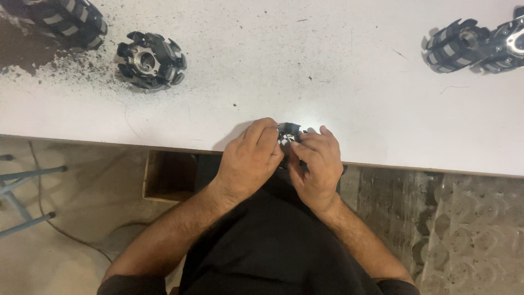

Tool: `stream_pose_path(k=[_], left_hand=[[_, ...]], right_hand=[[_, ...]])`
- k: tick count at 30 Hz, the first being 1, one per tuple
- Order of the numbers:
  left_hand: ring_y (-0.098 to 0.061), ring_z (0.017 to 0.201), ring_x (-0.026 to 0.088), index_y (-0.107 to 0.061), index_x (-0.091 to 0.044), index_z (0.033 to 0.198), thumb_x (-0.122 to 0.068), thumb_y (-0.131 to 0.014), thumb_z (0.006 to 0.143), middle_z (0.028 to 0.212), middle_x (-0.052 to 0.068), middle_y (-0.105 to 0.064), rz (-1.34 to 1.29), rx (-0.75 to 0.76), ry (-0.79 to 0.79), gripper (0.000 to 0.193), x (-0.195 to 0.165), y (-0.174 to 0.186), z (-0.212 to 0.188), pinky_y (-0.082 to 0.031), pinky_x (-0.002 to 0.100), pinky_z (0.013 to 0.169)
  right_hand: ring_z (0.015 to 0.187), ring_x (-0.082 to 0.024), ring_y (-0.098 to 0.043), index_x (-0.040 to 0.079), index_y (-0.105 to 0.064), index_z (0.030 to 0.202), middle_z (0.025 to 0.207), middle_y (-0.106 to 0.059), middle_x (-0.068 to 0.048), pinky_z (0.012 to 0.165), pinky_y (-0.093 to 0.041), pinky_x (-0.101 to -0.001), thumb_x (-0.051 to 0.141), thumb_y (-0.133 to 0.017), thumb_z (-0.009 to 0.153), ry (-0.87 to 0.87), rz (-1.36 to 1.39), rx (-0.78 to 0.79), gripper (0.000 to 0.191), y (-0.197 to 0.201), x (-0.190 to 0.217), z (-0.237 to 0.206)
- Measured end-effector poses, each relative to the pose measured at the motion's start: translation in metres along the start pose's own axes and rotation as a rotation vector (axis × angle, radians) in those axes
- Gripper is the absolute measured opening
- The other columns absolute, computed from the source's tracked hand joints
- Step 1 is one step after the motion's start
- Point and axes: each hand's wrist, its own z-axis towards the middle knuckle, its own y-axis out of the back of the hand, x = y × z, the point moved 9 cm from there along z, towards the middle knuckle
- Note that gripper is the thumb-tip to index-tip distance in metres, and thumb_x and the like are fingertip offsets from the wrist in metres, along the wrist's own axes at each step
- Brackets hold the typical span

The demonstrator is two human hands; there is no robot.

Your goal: The person sits at a white workbench and assembles small black plastic components into circular hub-like housings, fitting pieces into the hubs one at a time by hand and using a small flat tool to help seat them. Finished hubs are set aside on the bench as more parts are picked up and pressed into place.

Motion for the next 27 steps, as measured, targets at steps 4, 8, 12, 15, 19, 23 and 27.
stream_pose_path(k=[4, 8, 12, 15, 19, 23, 27], left_hand=[[-0.07, 0.095, 0.023, -0.059, 0.0, 0.104, -0.002, -0.073, 0.085, 0.113, 0.012, -0.063, 0.034, -0.02, -0.007, 0.024, -0.009, 0.009, -0.011, -0.06, 0.03, 0.077], [-0.069, 0.097, 0.023, -0.06, 0.001, 0.104, -0.005, -0.073, 0.084, 0.113, 0.012, -0.062, 0.07, -0.028, -0.023, 0.025, -0.013, 0.016, -0.022, -0.059, 0.031, 0.079], [-0.069, 0.098, 0.023, -0.061, 0.0, 0.102, -0.005, -0.074, 0.084, 0.113, 0.011, -0.063, 0.097, -0.031, -0.017, 0.023, -0.011, 0.015, -0.023, -0.06, 0.031, 0.08], [-0.07, 0.1, 0.024, -0.061, -0.001, 0.1, -0.006, -0.074, 0.084, 0.114, 0.012, -0.063, 0.094, -0.052, -0.033, 0.022, -0.012, 0.016, -0.02, -0.06, 0.031, 0.081], [-0.07, 0.1, 0.024, -0.061, 0.0, 0.101, -0.006, -0.074, 0.086, 0.114, 0.013, -0.063, 0.084, -0.042, -0.028, 0.021, -0.008, 0.015, -0.018, -0.06, 0.031, 0.083], [-0.07, 0.101, 0.025, -0.061, 0.0, 0.102, -0.006, -0.074, 0.086, 0.114, 0.013, -0.063, 0.096, -0.053, -0.029, 0.022, -0.001, 0.01, -0.02, -0.061, 0.032, 0.085], [-0.07, 0.101, 0.024, -0.063, -0.001, 0.105, -0.006, -0.073, 0.09, 0.115, 0.011, -0.065, 0.063, 0.021, 0.04, 0.018, -0.005, 0.011, -0.022, -0.06, 0.032, 0.086]], right_hand=[[0.111, -0.031, -0.069, 0.006, -0.063, 0.11, 0.108, -0.069, -0.013, 0.111, -0.051, -0.054, -0.008, -0.083, 0.083, -0.006, 0.008, -0.011, 0.037, 0.004, 0.01, -0.004], [0.113, -0.032, -0.069, 0.006, -0.061, 0.11, 0.11, -0.067, -0.012, 0.113, -0.049, -0.0556, -0.007, -0.083, 0.084, 0.0, 0.036, -0.025, 0.037, 0.003, 0.023, -0.012], [0.113, -0.03, -0.069, 0.007, -0.061, 0.11, 0.11, -0.067, -0.01, 0.114, -0.048, -0.0554, -0.006, -0.084, 0.084, -0.001, 0.011, -0.022, 0.037, 0.003, 0.022, -0.014], [0.114, -0.029, -0.069, 0.007, -0.061, 0.11, 0.109, -0.067, -0.01, 0.115, -0.047, -0.0551, -0.007, -0.084, 0.084, 0.003, 0.001, -0.023, 0.037, 0.004, 0.021, -0.012], [0.114, -0.029, -0.069, 0.007, -0.061, 0.11, 0.109, -0.067, -0.01, 0.116, -0.046, -0.0564, -0.006, -0.084, 0.084, 0.019, -0.013, -0.012, 0.038, 0.0, 0.023, -0.01], [0.113, -0.029, -0.069, 0.007, -0.062, 0.11, 0.107, -0.068, -0.01, 0.115, -0.046, -0.0553, -0.005, -0.086, 0.084, 0.016, -0.027, -0.008, 0.037, -0.006, 0.022, -0.007], [0.111, -0.03, -0.068, 0.006, -0.064, 0.109, 0.107, -0.069, -0.011, 0.114, -0.047, -0.0543, -0.005, -0.084, 0.084, -0.008, -0.039, 0.018, 0.034, -0.001, 0.025, -0.008]])
